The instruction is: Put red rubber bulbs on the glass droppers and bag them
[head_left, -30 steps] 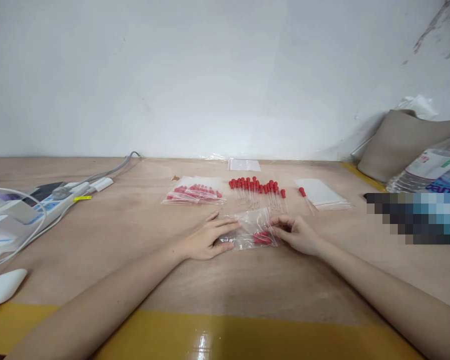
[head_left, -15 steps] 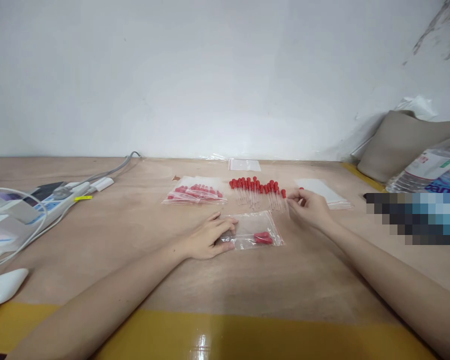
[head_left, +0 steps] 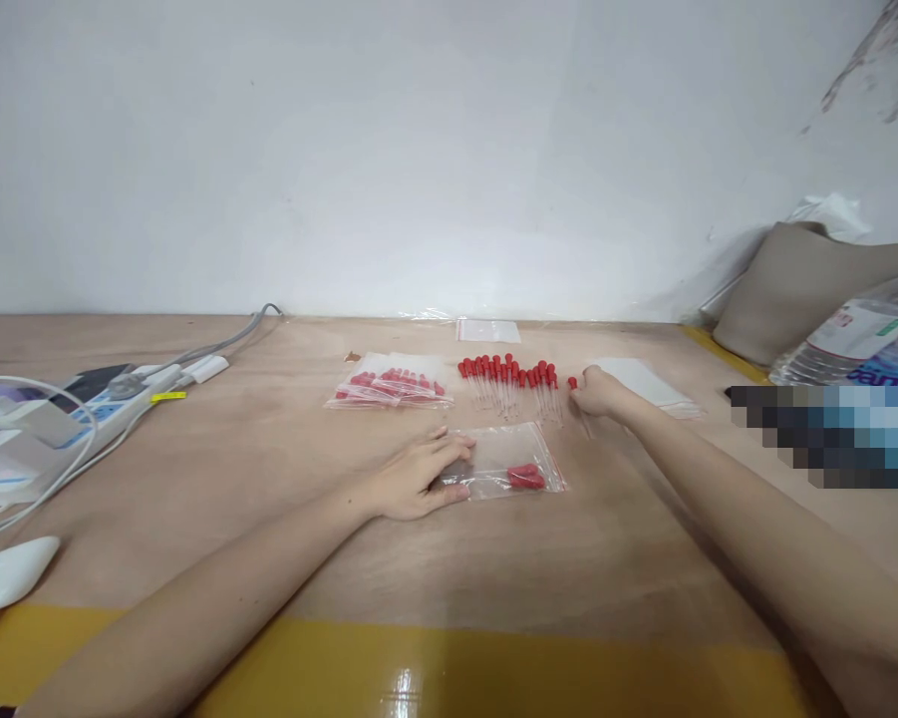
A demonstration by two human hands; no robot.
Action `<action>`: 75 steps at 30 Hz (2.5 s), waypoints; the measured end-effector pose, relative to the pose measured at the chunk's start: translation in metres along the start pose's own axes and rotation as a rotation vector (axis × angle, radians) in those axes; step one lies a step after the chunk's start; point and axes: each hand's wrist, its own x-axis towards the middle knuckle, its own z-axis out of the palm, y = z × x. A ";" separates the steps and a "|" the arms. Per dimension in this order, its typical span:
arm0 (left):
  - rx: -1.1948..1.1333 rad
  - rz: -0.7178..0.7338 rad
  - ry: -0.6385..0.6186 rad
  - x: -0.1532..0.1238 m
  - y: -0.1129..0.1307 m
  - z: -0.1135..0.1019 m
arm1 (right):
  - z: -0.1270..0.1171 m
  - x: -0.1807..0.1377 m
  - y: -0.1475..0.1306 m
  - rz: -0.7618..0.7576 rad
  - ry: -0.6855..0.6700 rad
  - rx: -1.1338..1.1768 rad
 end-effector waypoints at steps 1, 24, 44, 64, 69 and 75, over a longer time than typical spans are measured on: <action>0.004 0.006 0.007 0.000 0.000 0.000 | -0.003 -0.005 0.001 -0.026 0.001 0.070; 0.047 0.022 0.025 0.000 -0.003 0.002 | 0.028 -0.092 0.006 -0.258 -0.361 1.118; 0.047 -0.009 -0.001 0.000 -0.002 0.002 | 0.034 -0.098 -0.005 -0.544 -0.388 0.806; -0.045 -0.041 0.024 0.000 0.000 0.000 | -0.005 0.009 0.045 0.074 0.033 -0.248; -0.035 -0.031 0.029 0.000 0.001 -0.001 | -0.014 0.002 0.033 0.058 0.010 -0.144; -0.006 -0.009 0.023 0.000 0.000 0.000 | -0.015 -0.041 0.011 -0.152 0.101 0.734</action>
